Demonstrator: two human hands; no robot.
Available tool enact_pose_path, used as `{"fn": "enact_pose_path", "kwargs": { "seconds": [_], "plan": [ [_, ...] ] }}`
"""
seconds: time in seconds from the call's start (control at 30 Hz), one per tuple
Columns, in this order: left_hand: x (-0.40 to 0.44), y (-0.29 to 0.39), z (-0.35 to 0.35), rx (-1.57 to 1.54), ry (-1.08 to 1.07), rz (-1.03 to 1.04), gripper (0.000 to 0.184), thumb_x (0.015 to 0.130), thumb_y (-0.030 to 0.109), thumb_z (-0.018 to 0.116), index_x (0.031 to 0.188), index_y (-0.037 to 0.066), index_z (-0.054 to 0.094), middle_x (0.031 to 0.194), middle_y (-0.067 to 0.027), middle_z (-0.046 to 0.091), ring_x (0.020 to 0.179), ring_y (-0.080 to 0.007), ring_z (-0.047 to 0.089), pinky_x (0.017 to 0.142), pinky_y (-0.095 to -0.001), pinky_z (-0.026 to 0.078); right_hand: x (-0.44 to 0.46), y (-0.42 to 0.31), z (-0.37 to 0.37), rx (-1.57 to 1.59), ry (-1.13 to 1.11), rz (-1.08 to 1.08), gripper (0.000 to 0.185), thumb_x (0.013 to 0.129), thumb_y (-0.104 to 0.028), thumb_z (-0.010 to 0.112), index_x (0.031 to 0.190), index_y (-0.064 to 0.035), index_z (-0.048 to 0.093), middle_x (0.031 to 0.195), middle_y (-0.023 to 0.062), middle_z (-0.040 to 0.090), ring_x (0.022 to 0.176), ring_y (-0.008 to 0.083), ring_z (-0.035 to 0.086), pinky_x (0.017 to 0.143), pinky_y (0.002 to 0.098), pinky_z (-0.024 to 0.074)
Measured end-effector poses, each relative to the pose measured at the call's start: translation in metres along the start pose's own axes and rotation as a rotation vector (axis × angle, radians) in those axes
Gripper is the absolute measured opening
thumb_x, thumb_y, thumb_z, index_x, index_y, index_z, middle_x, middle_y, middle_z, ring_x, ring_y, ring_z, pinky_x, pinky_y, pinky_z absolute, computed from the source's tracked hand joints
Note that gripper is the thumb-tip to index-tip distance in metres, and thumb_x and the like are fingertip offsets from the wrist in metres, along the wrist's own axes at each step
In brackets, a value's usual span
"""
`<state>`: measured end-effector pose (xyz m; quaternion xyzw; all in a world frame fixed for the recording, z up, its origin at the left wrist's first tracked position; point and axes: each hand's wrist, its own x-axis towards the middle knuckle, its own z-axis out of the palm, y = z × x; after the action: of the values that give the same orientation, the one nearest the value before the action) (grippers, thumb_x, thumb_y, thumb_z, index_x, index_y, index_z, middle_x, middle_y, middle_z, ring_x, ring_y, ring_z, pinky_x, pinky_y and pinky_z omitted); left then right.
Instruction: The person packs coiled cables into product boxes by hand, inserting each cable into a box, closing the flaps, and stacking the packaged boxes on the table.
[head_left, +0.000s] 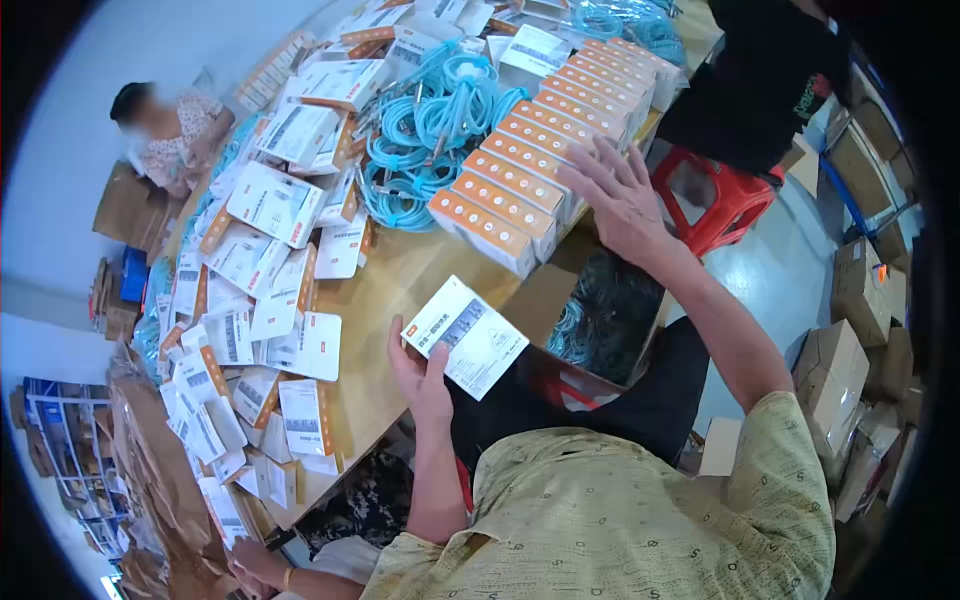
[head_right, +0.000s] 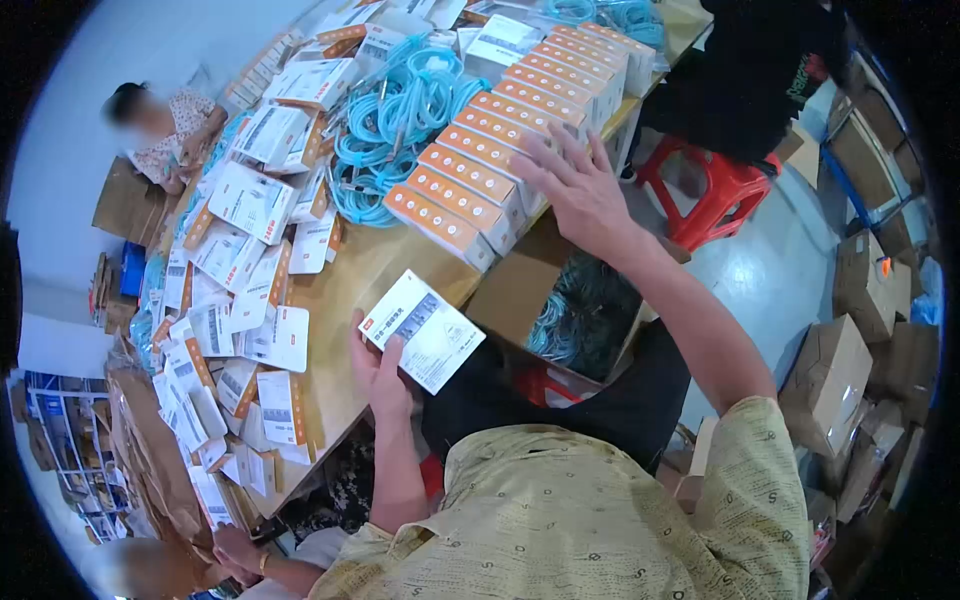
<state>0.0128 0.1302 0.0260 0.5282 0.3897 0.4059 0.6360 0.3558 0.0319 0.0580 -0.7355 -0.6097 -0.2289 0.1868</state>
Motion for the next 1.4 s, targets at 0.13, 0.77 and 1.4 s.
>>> {"fn": "enact_pose_path", "kwargs": {
  "seconds": [0.13, 0.77, 1.4],
  "plan": [
    [0.001, 0.002, 0.001, -0.016, -0.004, -0.007, 0.072, 0.092, -0.002, 0.059, 0.155, 0.001, 0.025, 0.132, -0.0205, 0.053, 0.112, -0.0243, 0.057, 0.098, -0.0334, 0.046, 0.002, 0.003, -0.002, -0.045, 0.034, -0.019, 0.059, 0.085, 0.002, 0.062, 0.14, -0.0183, 0.053, 0.154, 0.0001, 0.047, 0.151, 0.0281, 0.03, 0.126, 0.0514, 0.0172],
    [0.011, -0.001, -0.004, -0.219, 0.044, -0.078, 0.068, 0.094, -0.003, 0.057, 0.155, 0.004, 0.027, 0.132, -0.0183, 0.055, 0.111, -0.0231, 0.06, 0.095, -0.0328, 0.05, 0.002, -0.063, -0.026, 0.075, -0.058, -0.094, 0.062, 0.08, 0.0, 0.064, 0.139, -0.0141, 0.055, 0.153, 0.0043, 0.048, 0.147, 0.0297, 0.035, 0.123, 0.0504, 0.0211],
    [0.103, 0.01, 0.022, 0.608, 0.1, 0.498, 0.062, 0.083, 0.004, 0.065, 0.142, 0.002, 0.046, 0.141, -0.0201, 0.05, 0.128, -0.039, 0.048, 0.108, -0.0454, 0.041, 0.021, -0.127, -0.052, 0.311, -0.083, -0.081, 0.057, 0.079, -0.014, 0.075, 0.133, -0.0121, 0.06, 0.142, 0.0064, 0.055, 0.137, 0.0337, 0.044, 0.117, 0.052, 0.0298]
  ]
}}
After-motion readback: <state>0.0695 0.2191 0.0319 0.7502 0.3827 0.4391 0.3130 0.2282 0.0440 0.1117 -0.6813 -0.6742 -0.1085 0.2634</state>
